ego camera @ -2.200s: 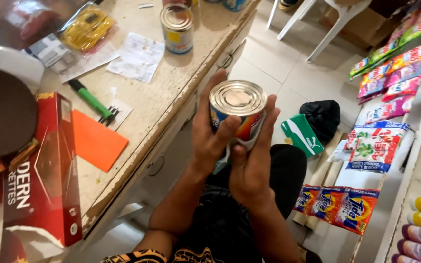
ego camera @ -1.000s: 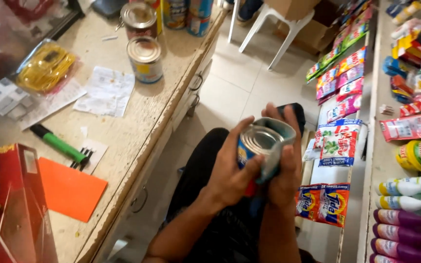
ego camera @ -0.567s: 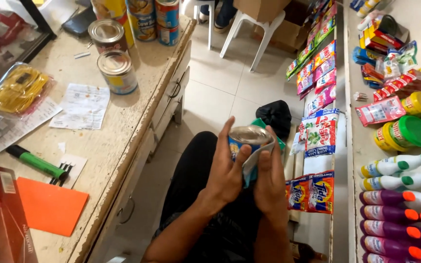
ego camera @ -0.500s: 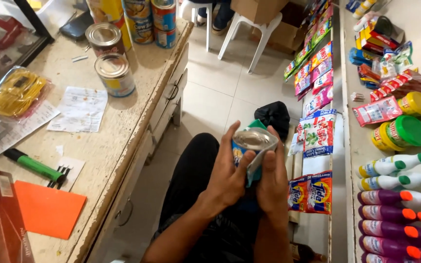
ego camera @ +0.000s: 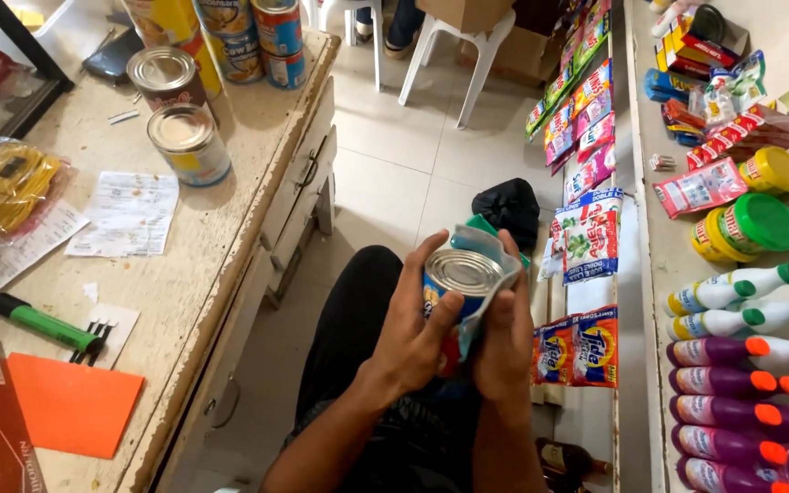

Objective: Wiping dust or grime off canned goods with a cloth and organizing them on a shelf.

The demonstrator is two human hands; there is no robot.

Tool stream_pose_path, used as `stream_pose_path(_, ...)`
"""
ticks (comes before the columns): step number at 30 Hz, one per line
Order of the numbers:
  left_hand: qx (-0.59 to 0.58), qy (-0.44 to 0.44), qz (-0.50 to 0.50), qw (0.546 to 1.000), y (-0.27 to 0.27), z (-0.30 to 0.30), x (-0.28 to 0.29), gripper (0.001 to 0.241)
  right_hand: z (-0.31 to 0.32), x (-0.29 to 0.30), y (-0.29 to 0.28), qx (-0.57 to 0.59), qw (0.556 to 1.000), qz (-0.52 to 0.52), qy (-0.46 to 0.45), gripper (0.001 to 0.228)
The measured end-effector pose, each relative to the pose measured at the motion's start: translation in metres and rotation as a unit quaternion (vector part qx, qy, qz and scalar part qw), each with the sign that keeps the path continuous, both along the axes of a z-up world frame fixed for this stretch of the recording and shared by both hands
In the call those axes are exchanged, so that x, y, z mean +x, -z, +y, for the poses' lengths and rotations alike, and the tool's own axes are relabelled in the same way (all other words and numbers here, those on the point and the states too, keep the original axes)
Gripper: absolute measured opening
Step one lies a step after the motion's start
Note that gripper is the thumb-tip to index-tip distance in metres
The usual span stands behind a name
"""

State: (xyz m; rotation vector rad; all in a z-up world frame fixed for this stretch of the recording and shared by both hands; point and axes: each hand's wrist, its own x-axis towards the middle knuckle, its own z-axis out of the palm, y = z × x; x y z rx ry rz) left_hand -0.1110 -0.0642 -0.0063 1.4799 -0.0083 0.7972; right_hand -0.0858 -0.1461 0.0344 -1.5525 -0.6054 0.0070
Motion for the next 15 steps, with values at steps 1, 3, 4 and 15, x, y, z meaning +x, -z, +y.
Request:
stream_pose_path(1, -0.003, 0.016, -0.007, 1.000, 0.002, -0.001, 0.001, 0.070, 0.001, -0.001, -0.002, 0.029, 1.000, 0.006, 0.008, 0.098)
stream_pose_path(3, -0.022, 0.004, -0.013, 1.000, -0.004, 0.000, 0.004, 0.074, -0.003, -0.003, 0.020, -0.038, 0.998, -0.045, 0.024, 0.097)
stream_pose_path(4, -0.041, -0.009, -0.016, 0.999, -0.007, 0.000, 0.005, 0.078, -0.006, -0.005, 0.032, -0.105, 0.989, -0.094, 0.040, 0.096)
stream_pose_path(15, -0.014, 0.003, 0.044, 0.999, -0.010, 0.004, -0.002, 0.083, -0.009, 0.022, 0.026, 0.081, 0.993, 0.047, -0.067, 0.095)
